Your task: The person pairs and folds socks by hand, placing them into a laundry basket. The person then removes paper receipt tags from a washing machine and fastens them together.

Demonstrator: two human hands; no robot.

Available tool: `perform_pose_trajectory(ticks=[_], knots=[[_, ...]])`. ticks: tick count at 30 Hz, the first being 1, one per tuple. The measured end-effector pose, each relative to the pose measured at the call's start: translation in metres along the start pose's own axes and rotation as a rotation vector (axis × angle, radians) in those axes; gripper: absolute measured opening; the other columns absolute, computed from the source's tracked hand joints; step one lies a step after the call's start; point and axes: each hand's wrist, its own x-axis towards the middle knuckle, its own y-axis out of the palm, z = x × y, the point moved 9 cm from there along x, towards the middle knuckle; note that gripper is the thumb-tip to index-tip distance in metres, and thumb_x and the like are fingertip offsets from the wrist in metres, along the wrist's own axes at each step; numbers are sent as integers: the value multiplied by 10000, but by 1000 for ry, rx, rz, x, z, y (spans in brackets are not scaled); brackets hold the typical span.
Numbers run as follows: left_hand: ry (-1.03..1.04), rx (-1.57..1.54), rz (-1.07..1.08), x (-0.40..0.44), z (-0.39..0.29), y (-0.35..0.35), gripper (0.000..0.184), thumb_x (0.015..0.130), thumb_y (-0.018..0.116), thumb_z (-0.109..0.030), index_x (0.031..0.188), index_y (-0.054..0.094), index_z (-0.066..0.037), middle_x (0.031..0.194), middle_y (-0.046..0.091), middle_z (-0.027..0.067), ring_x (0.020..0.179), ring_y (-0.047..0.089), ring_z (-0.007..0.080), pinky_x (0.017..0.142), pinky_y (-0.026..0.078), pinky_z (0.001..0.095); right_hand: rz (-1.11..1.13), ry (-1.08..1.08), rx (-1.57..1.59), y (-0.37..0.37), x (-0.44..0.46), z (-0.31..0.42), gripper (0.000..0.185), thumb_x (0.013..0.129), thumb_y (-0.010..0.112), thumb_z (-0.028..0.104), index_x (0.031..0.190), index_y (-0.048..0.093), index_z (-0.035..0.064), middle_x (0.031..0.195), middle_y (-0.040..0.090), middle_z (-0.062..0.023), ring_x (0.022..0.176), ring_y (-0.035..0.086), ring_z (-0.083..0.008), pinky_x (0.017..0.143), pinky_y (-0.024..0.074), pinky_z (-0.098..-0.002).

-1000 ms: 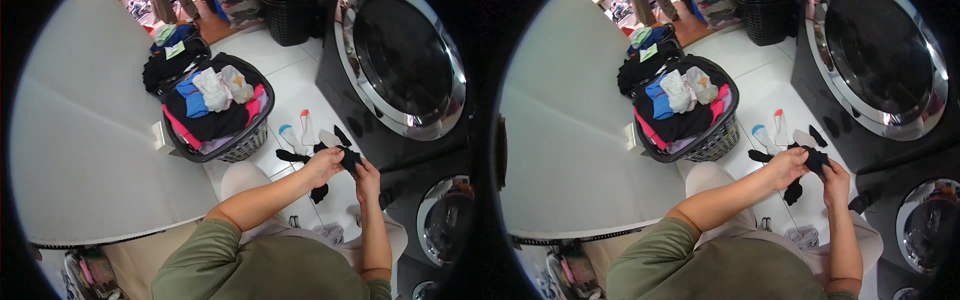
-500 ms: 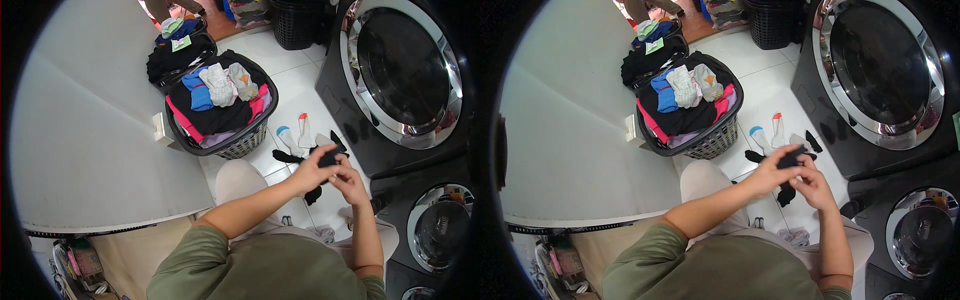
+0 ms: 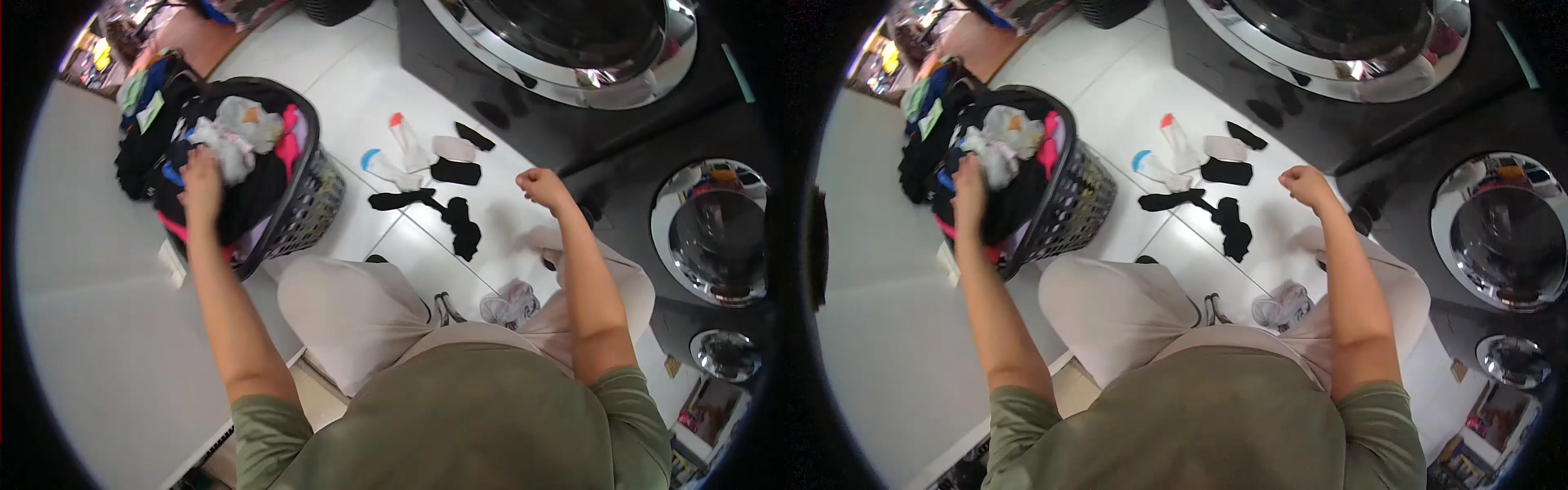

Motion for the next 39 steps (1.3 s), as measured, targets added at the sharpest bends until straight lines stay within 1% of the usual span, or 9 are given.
perform_pose_trajectory(ticks=[3, 5, 7, 9, 15, 24, 28, 32, 39], knots=[[-280, 24, -166, -30, -62, -104, 598, 936, 370, -602, 1392, 477, -229, 1532, 255, 189, 1398, 222, 446, 1030, 166, 716, -191, 25, -107, 5, 56, -72, 241, 829, 660, 255, 940, 714, 48, 879, 706, -147, 799, 667, -279, 746, 517, -384], [-42, -413, -578, -67, -151, -162, 406, 925, 587, -326, 1277, 583, -125, 1357, 470, 214, 1291, 428, 347, 1070, 322, 462, -143, 41, -197, 40, 84, -87, 232, 820, 664, 259, 912, 721, 54, 881, 705, -150, 818, 673, -293, 755, 521, -385], [178, -920, -678, -89, -222, -155, 235, 916, 532, -45, 1130, 626, -17, 1184, 594, 139, 1136, 558, 254, 1023, 385, 363, 6, -32, -155, 95, 104, -81, 215, 798, 696, 276, 940, 744, 123, 939, 717, -103, 873, 676, -261, 813, 523, -364], [449, -764, -484, -95, -280, -108, 198, 874, 560, -22, 1041, 665, -6, 1115, 644, 140, 1100, 582, 254, 961, 426, 330, 37, 13, 109, 143, 124, -82, 258, 783, 738, 239, 1027, 740, 157, 1048, 706, -81, 998, 645, -199, 908, 491, -311], [210, -929, 287, -64, -314, 16, 207, 880, 595, -75, 1066, 676, -37, 1064, 652, 113, 958, 639, 215, 815, 486, 290, -217, 483, 622, 200, 168, -120, 407, 902, 646, 275, 1258, 600, 82, 1158, 650, -87, 1081, 567, -203, 932, 441, -357], [443, -759, 333, -88, -346, 67, 458, 837, 676, -166, 1252, 545, -20, 1381, 465, 204, 1280, 466, 316, 1053, 375, 382, 613, -494, 766, 119, 46, 160, 146, 854, 675, 96, 922, 734, -19, 1091, 579, -58, 931, 572, -146, 801, 459, -260], [126, -984, 919, -87, -333, 68, 411, 822, 726, -193, 1133, 603, 46, 1010, 665, 101, 915, 611, 179, 852, 471, 297, 676, -747, 1082, 70, 27, 206, 143, 870, 627, 49, 896, 711, -64, 1114, 582, -93, 908, 599, -161, 776, 482, -258], [-71, -1105, 707, -72, -289, 50, 228, 869, 695, -184, 954, 651, 23, 786, 609, 5, 752, 531, 76, 690, 434, 228, 334, -374, 1399, 122, 104, 157, 153, 867, 621, 71, 974, 669, -27, 1167, 578, -107, 913, 623, -164, 806, 503, -291], [-34, -994, 269, -62, -276, 28, 218, 892, 580, -103, 1086, 559, -5, 949, 615, 197, 799, 614, 263, 743, 470, 339, 77, -650, -604, 365, 70, 80, 322, 796, 618, 126, 1118, 634, 111, 1082, 618, -143, 1009, 610, -294, 820, 488, -436]])
